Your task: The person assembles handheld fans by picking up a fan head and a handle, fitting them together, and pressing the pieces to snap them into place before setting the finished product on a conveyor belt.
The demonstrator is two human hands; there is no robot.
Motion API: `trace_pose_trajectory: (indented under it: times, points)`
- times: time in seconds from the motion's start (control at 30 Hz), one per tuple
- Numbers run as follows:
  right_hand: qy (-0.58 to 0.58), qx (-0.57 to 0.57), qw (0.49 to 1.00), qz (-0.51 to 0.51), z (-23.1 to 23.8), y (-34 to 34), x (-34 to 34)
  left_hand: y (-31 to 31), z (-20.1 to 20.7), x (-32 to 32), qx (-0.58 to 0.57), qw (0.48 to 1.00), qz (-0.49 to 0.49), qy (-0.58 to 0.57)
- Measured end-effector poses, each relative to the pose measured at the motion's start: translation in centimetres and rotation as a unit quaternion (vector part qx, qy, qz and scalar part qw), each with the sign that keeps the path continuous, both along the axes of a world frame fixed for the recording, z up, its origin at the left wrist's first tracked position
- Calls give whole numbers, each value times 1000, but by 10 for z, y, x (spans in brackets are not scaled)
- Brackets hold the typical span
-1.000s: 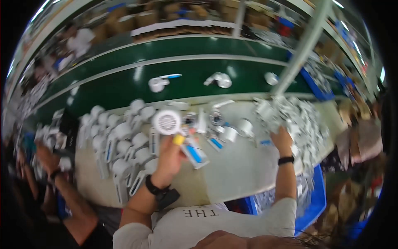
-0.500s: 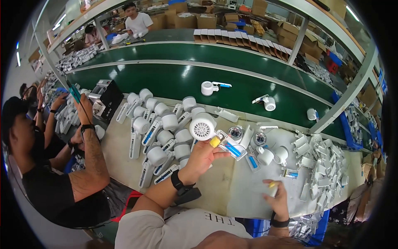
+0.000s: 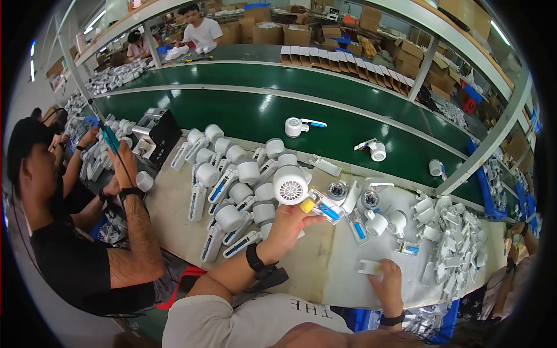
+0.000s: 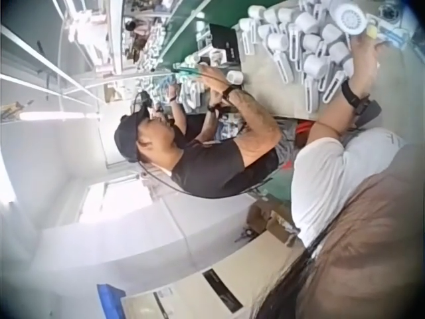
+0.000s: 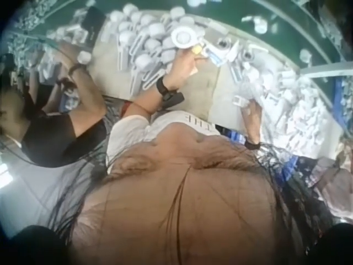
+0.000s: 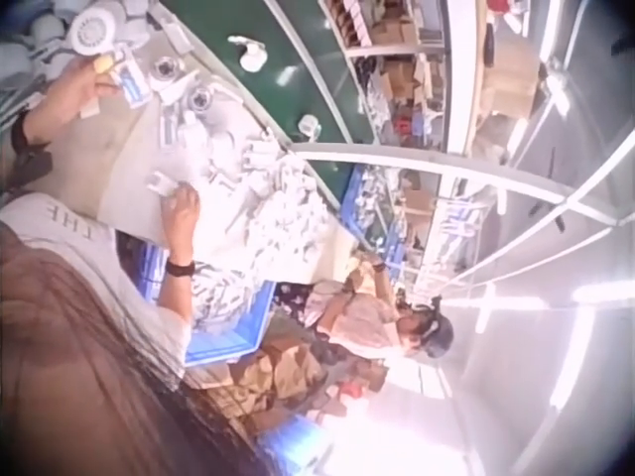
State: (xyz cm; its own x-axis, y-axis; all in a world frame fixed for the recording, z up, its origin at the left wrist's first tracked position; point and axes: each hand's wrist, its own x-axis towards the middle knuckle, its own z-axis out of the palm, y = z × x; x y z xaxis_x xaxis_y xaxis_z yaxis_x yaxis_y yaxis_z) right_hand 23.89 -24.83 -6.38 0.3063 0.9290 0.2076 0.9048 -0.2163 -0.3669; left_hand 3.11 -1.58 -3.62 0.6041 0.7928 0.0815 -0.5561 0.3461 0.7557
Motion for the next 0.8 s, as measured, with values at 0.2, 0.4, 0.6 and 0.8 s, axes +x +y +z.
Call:
trace_pose_trajectory:
  times: [0.2, 0.4, 0.6, 0.8]
  points:
    - [82, -29, 995, 49, 12, 17, 4, -8, -8, 5, -44, 996, -53, -56]
    - [-13, 180, 977, 115, 67, 93, -51, -13, -22, 11, -79, 993, -44, -71]
    - [-60, 192, 969, 141, 77, 122, -69, -19, -19, 12, -81, 995, -18, -64]
    - [-79, 203, 964, 150, 69, 133, -73, -19, -25, 6, -76, 996, 0, -43]
